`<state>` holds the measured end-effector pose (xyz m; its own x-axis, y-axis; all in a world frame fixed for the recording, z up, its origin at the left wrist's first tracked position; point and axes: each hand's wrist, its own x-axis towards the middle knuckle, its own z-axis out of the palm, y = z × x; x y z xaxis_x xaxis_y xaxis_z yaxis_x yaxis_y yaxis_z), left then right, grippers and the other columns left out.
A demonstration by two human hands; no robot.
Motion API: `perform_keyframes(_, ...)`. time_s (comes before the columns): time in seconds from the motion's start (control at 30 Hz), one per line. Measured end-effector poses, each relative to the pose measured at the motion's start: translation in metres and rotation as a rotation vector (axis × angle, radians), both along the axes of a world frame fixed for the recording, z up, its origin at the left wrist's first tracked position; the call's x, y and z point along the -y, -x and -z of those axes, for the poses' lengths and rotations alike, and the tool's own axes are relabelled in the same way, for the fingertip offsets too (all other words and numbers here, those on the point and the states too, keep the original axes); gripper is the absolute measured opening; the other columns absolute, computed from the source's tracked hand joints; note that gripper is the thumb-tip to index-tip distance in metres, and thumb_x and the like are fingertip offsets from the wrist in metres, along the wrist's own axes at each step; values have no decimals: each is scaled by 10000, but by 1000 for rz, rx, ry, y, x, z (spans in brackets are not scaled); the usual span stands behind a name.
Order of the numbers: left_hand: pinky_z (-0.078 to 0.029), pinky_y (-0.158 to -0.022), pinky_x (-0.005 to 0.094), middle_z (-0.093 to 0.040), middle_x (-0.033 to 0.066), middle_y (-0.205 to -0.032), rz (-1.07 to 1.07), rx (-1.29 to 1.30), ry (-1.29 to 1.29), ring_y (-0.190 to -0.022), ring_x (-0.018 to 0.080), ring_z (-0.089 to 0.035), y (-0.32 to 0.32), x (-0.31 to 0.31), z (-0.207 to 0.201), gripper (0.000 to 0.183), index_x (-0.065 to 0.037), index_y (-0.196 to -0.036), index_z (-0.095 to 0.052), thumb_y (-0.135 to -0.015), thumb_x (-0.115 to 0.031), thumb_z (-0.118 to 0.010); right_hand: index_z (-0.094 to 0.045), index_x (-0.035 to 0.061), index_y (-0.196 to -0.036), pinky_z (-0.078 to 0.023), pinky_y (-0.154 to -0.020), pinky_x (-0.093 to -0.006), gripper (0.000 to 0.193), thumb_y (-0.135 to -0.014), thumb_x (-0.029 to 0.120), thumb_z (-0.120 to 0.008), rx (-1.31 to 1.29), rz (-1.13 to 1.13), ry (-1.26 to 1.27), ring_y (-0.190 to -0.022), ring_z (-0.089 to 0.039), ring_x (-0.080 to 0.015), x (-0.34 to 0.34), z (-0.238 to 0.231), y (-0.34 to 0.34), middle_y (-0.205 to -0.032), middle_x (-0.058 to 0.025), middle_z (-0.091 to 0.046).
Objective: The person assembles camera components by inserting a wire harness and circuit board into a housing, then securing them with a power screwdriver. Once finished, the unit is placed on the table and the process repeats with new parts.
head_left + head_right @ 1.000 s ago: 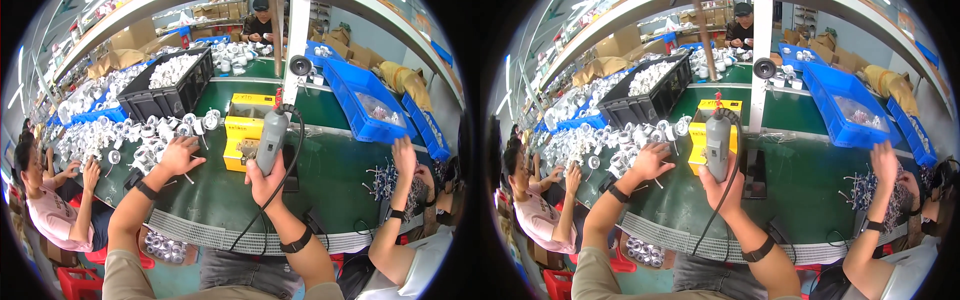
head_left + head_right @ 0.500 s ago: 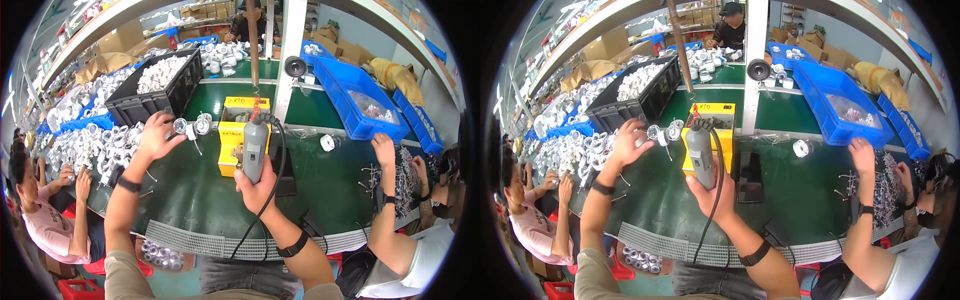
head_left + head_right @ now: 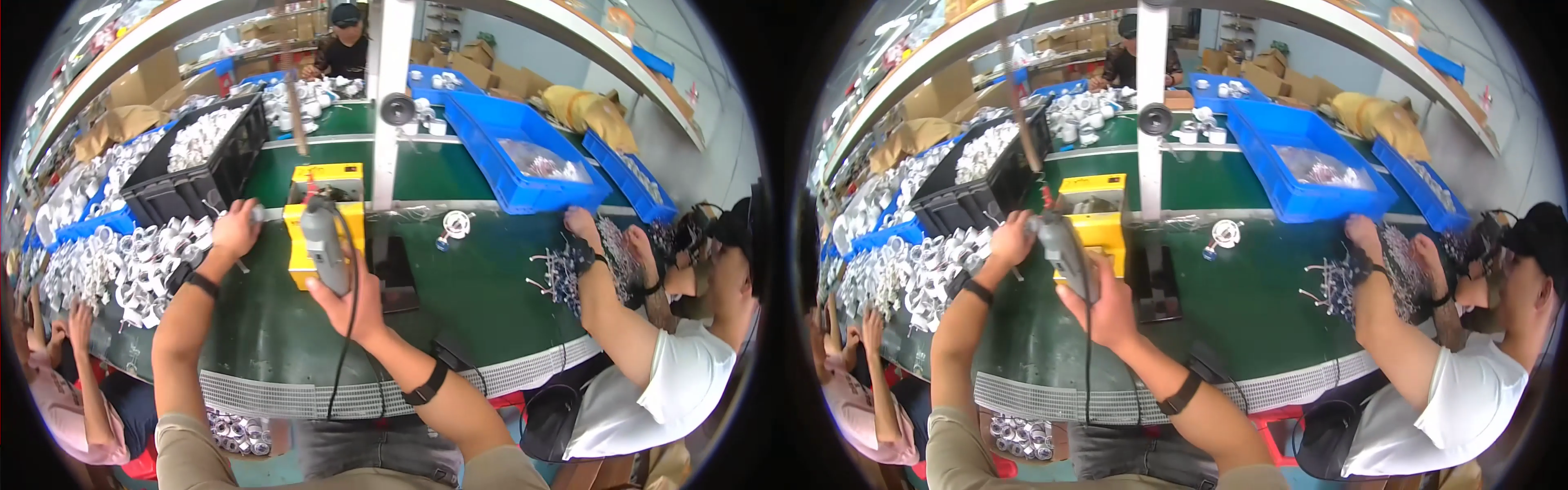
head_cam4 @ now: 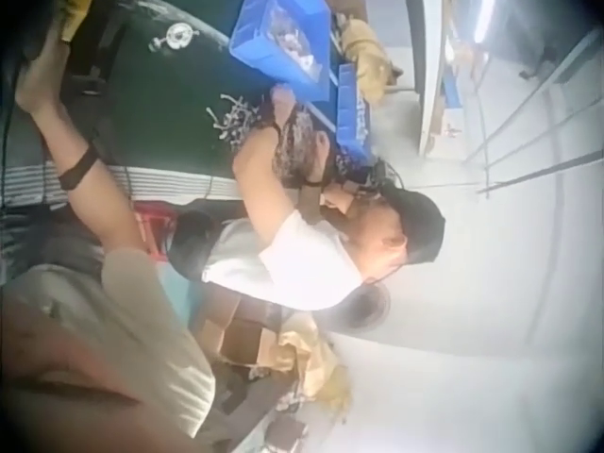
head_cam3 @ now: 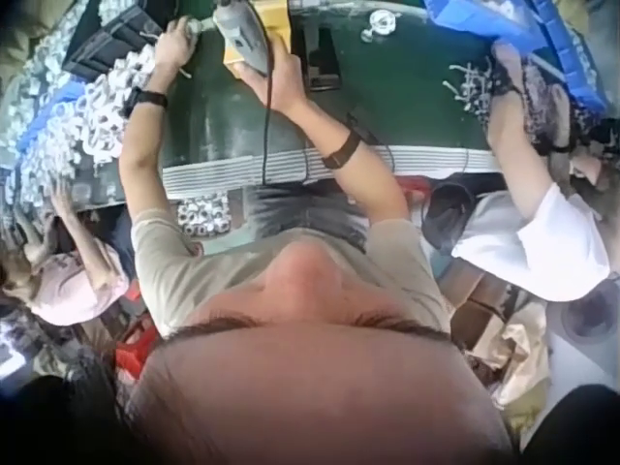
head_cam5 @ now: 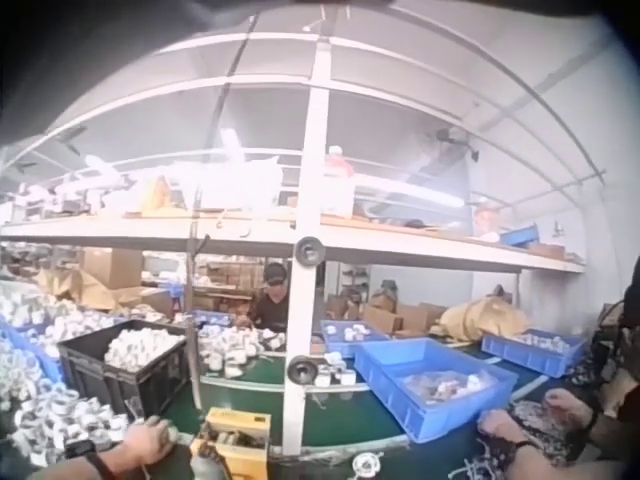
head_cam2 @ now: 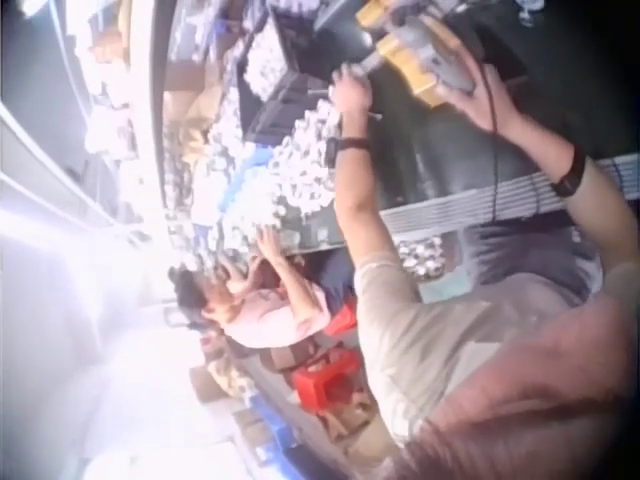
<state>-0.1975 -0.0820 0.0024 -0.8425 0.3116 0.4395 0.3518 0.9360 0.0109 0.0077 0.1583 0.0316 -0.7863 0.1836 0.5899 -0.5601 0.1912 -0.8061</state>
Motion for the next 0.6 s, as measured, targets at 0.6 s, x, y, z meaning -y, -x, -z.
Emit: perform_keyframes(0.6, -343, -1046, 487, -651, 118, -1138, -435, 186, 368, -1188, 308, -520, -74, 18, -23, 452, -59, -1044, -694, -825, -447, -623, -515, 49, -1234, -412, -940, -515, 776, -698, 570, -727, 492, 1192, -427, -1139, -496, -394, -199, 38, 71, -1179, -230, -548)
